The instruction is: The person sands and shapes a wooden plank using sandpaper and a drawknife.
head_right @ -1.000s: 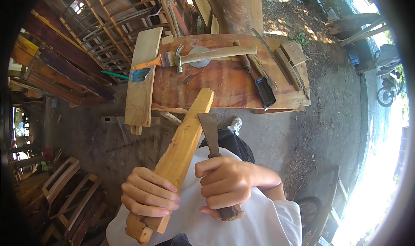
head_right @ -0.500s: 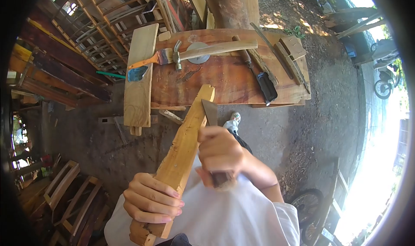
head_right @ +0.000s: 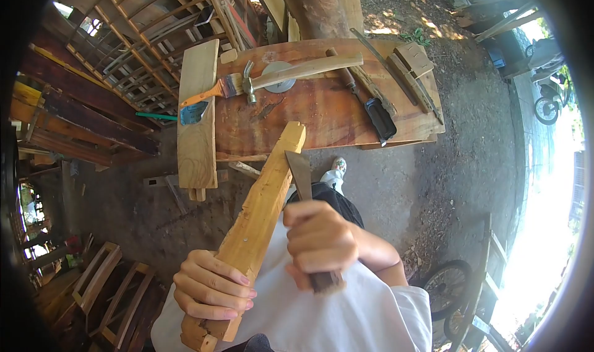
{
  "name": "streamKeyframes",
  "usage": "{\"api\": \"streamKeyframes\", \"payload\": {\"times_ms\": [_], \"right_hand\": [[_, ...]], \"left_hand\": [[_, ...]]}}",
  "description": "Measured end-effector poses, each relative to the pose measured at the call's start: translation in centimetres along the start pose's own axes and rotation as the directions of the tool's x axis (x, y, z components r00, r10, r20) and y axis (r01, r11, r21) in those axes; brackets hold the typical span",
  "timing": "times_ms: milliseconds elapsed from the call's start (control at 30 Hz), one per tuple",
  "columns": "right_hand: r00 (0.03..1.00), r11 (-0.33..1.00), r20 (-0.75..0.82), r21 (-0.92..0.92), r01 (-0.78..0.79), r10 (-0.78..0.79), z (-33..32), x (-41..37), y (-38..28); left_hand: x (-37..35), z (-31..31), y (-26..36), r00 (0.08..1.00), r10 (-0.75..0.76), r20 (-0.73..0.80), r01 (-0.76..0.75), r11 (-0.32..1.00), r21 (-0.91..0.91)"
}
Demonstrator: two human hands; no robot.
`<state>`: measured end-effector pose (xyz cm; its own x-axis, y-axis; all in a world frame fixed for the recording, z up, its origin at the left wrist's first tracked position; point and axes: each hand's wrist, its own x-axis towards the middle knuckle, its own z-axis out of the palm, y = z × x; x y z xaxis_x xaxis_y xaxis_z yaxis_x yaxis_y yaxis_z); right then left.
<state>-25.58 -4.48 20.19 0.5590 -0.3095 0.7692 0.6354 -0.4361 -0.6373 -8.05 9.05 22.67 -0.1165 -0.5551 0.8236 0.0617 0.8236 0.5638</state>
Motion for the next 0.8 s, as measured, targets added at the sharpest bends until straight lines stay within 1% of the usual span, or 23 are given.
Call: {"api": "streamKeyframes", "payload": {"times_ms": [67,133,167,233,300,367,433,500,533,567,633,667,733,767,800], "right_hand": [[0.999,1.000,-0.029,-0.018,-0.015,0.015,-0.2,-0.6,2.0],[0.998,0.993,-0.044,-0.107,-0.058,0.054,-0.6,-0.9,3.7],[0.998,0.993,-0.038,-0.107,-0.055,0.051,-0.7,-0.7,3.1],[1.000,0.999,-0.001,-0.016,-0.028,0.028,-0.6,-0.3,1.0],[0.999,0.999,0.022,-0.025,-0.029,0.029,-0.5,-0.4,1.3],[0.998,0.996,-0.020,-0.066,-0.062,0.061,-0.6,-0.8,2.8],[0.997,0.996,-0.034,-0.049,-0.071,0.069,-0.8,-0.3,2.3],[0.997,1.000,-0.078,0.016,0.012,-0.011,-0.5,-0.4,1.4],[1.000,1.000,-0.002,0.009,0.020,-0.020,-0.5,-0.2,0.8],[1.000,1.000,-0.002,0.012,0.017,-0.017,-0.4,-0.3,1.3],[0.999,0.996,0.006,-0.078,-0.048,0.048,-0.4,-0.6,3.0],[0.999,0.995,-0.013,-0.086,-0.050,0.049,-0.5,-0.8,3.8],[0.999,0.998,-0.038,-0.057,-0.017,0.015,-0.5,-0.5,2.9],[0.998,1.000,-0.060,-0.023,0.014,-0.015,-0.4,-0.2,2.3],[1.000,1.000,-0.005,-0.007,-0.011,0.011,-0.6,-0.3,1.3]], "left_hand": [[0.1,0.0,-0.1,1.000,-0.001,-0.007,0.001,1.000,-0.013],[0.3,0.1,-0.1,1.000,0.000,0.006,0.000,1.000,-0.010],[0.3,-0.1,-0.1,1.000,0.004,0.004,-0.004,1.000,-0.006],[0.0,-0.5,0.1,1.000,-0.011,-0.004,0.011,1.000,0.009],[0.1,-0.6,0.1,1.000,-0.012,-0.016,0.012,1.000,0.007],[0.2,-0.5,0.1,1.000,-0.013,-0.027,0.013,1.000,-0.005],[0.4,-0.3,0.1,0.998,-0.027,-0.049,0.027,1.000,0.007],[0.4,-0.6,0.1,0.999,-0.022,-0.041,0.023,1.000,0.007],[0.4,-0.6,0.2,0.999,-0.029,-0.039,0.030,1.000,0.004],[0.3,-0.6,0.2,0.999,-0.033,-0.042,0.033,0.999,0.004],[0.4,-0.7,0.0,0.999,-0.010,-0.041,0.010,1.000,-0.011],[0.6,-0.7,-0.1,0.999,-0.011,-0.039,0.011,1.000,-0.015],[1.0,-0.9,-0.2,1.000,-0.021,0.018,0.022,0.999,-0.034],[1.0,-0.9,-0.3,1.000,-0.020,0.017,0.021,0.999,-0.029],[0.8,-0.9,-0.3,1.000,-0.010,-0.016,0.010,1.000,-0.022]]}}
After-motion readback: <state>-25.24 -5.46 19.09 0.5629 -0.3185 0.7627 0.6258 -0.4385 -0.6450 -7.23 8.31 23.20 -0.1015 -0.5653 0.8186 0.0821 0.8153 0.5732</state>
